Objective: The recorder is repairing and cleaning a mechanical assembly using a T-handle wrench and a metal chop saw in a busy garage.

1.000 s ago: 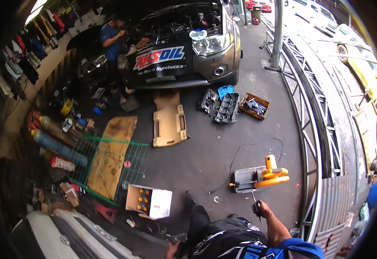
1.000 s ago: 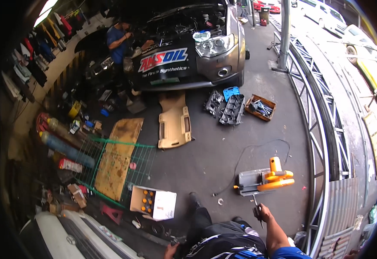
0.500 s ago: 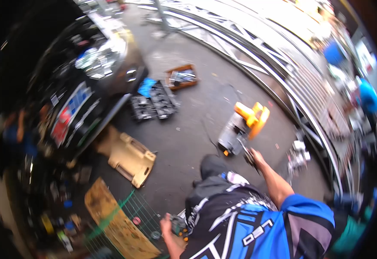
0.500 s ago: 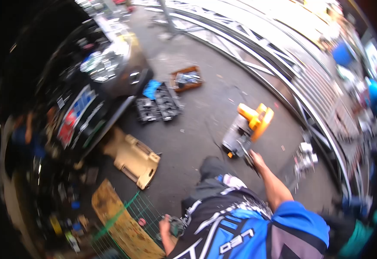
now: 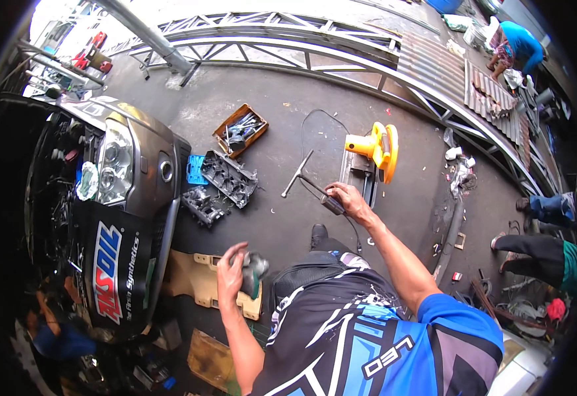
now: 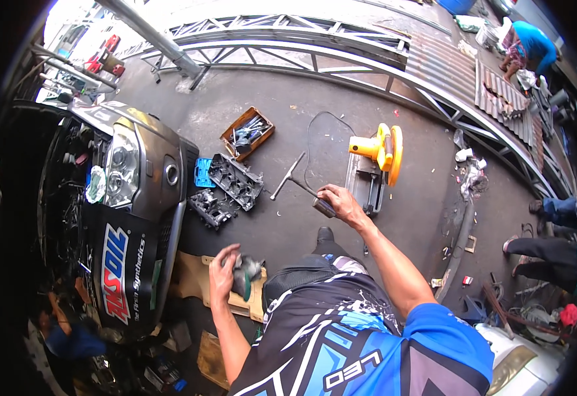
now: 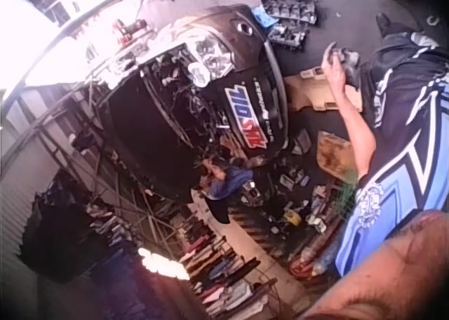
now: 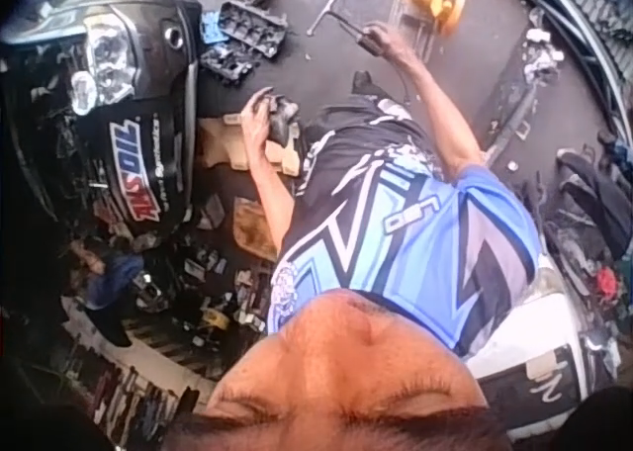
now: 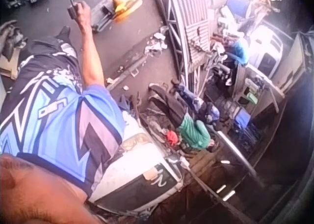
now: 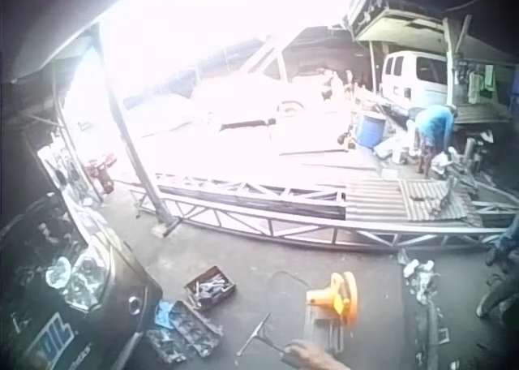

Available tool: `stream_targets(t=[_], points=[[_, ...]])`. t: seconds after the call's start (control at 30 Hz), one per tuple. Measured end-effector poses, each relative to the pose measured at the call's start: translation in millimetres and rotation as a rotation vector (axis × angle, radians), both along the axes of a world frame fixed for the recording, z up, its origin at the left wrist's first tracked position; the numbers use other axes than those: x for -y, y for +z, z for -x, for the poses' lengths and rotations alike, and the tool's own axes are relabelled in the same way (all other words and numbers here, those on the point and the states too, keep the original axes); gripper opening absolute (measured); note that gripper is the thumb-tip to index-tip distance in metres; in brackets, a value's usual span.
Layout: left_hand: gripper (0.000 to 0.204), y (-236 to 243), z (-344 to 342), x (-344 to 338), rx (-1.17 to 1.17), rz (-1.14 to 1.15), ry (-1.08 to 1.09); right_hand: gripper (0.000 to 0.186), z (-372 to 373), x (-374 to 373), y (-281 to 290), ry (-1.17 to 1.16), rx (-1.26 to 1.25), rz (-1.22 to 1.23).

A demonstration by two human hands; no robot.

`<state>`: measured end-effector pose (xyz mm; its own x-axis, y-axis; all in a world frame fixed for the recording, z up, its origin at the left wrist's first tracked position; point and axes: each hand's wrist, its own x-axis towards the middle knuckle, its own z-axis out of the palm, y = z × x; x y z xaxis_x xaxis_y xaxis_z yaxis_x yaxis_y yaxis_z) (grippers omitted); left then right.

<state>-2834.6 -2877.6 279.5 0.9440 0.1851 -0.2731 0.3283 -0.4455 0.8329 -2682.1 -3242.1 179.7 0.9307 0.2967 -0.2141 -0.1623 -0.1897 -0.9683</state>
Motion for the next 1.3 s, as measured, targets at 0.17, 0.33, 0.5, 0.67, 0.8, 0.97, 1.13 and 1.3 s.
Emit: stream_targets(t=[0.17,0.33,0.5,0.67,0.8,0.97,1.13,1.3], points=[[0.028,30,-122,30,0.115,-0.01,-0.217,0.039,2,-21,48,-0.089,0.077,0.162],[0.034,34,-186,60,-0.144,0.147,-0.45,0.042,8,-43,82,-0.133,0.03,0.245],[0.028,16,-214,49,-0.262,0.437,-0.542,0.059,12,-41,53,-0.18,-0.126,0.066],[0.028,11,-240,17,-0.277,0.449,-0.569,0.064,15,-60,80,-0.12,-0.304,0.09],[0.031,11,-255,0,-0.329,0.481,-0.606,0.057,25,-77,89,-0.066,-0.249,-0.01],[0.038,2,-265,-11,-0.317,0.491,-0.692,0.065,26,-99,124,-0.061,-0.518,-0.022],[0.04,3,-268,-5,-0.334,0.512,-0.705,0.07,36,-98,92,-0.073,-0.295,0.08],[0.038,-1,-267,3,-0.301,0.426,-0.737,0.072,39,-95,81,-0.117,-0.184,0.094]])
